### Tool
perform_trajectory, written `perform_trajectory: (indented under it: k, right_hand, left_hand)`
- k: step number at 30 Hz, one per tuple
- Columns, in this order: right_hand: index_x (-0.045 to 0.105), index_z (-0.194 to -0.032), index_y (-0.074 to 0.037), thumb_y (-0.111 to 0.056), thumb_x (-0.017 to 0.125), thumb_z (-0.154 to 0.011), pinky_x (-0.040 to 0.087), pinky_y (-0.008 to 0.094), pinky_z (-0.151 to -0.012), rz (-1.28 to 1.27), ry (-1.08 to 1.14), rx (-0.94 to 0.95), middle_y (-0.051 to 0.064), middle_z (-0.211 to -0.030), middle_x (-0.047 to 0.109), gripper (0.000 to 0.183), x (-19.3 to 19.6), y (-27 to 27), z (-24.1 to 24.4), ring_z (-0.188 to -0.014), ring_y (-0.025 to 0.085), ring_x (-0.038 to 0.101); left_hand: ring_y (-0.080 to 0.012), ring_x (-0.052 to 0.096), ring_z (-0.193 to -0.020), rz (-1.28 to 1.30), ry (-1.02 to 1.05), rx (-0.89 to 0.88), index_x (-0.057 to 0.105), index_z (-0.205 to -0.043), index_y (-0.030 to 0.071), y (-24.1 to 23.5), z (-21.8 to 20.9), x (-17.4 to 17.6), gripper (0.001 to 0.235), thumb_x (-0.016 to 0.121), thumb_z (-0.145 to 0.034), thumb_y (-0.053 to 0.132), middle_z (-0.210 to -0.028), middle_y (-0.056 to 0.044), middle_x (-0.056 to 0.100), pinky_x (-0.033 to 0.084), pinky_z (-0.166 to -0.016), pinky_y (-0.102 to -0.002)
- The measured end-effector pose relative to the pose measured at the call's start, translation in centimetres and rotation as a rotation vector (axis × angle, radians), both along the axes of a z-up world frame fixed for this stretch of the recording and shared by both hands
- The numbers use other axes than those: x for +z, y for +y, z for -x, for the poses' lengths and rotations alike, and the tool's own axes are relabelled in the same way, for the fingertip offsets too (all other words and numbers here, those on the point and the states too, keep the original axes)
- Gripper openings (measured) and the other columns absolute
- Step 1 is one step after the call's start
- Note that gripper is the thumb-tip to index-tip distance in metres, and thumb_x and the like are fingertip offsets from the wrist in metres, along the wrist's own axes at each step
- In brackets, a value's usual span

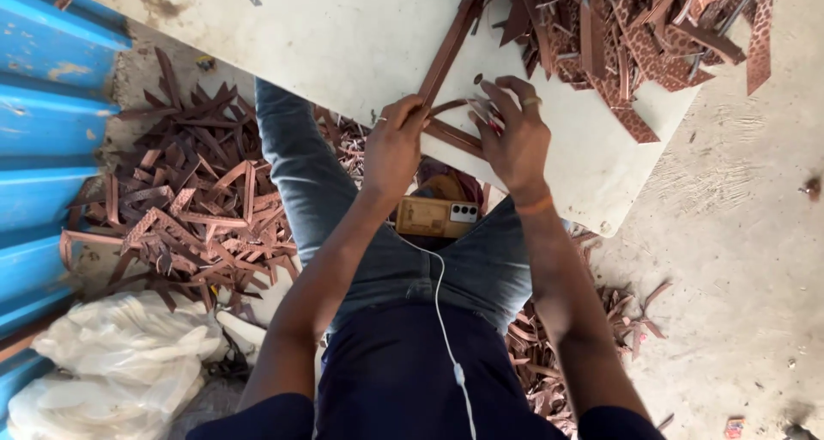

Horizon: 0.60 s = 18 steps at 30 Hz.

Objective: Trimming excess material and cleaning loose threads from patterned leather straps using a nipper tool.

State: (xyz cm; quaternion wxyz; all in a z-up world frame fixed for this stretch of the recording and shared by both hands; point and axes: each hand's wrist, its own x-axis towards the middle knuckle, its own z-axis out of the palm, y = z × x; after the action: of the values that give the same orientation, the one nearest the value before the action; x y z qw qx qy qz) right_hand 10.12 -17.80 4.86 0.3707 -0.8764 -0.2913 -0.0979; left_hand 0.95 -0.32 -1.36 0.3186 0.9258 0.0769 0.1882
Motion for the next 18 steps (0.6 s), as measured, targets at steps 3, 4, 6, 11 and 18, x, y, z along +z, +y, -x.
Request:
perform_trajectory:
  k: [3,4,6,11,18]
  right_hand:
    - [0.074,-0.112,-0.003,-0.006,0.08,-0.085,0.059,0.037,-0.068,0.098,0.025,0.059,0.017,-0.12,0.066,0.028,-2.2,-0.2,-1.8,-0.083,0.029,0.072]
    - [0.074,-0.107,-0.004,-0.009,0.081,-0.089,0.058,0.035,-0.067,0.112,-0.003,0.07,0.014,-0.112,0.068,0.02,-2.9,-0.5,-2.0,-0.081,0.026,0.07]
    - [0.073,-0.102,-0.005,-0.012,0.082,-0.094,0.057,0.033,-0.066,0.129,-0.016,0.085,0.01,-0.104,0.071,0.014,-3.2,-0.6,-1.4,-0.079,0.022,0.069]
    - [0.075,-0.096,-0.001,-0.019,0.082,-0.093,0.039,0.026,-0.057,-0.053,0.433,0.243,0.004,-0.071,0.058,0.019,-2.1,1.7,0.4,-0.063,0.009,0.048]
    - [0.075,-0.117,-0.003,-0.025,0.076,-0.099,0.043,0.027,-0.057,-0.21,0.476,0.15,0.003,-0.09,0.066,0.028,-0.6,0.6,1.2,-0.069,0.011,0.052]
  left_hand:
    - [-0.0272,0.069,-0.1,-0.117,-0.09,0.023,0.071,-0.115,0.001,0.0,0.2,-0.5,0.018,0.069,-0.102,0.011,-0.12,-0.006,0.062,0.059,-0.078,-0.039]
    - [-0.0267,0.069,-0.098,-0.113,-0.078,0.031,0.072,-0.116,0.0,0.1,0.3,-0.7,0.018,0.069,-0.102,0.011,-0.119,-0.007,0.062,0.059,-0.077,-0.038]
    - [-0.0262,0.069,-0.096,-0.105,-0.052,0.041,0.072,-0.116,0.0,-0.3,0.8,-1.6,0.018,0.068,-0.103,0.012,-0.118,-0.008,0.062,0.059,-0.075,-0.037]
    - [-0.0342,0.068,-0.086,0.014,0.018,0.017,0.07,-0.11,-0.006,-1.7,-0.7,0.4,0.033,0.071,-0.078,0.003,-0.115,-0.017,0.062,0.058,-0.071,-0.043]
    - [-0.0381,0.071,-0.09,0.266,-0.055,0.062,0.07,-0.106,0.002,0.3,-0.9,1.1,0.019,0.065,-0.089,-0.003,-0.11,-0.013,0.07,0.057,-0.075,-0.046]
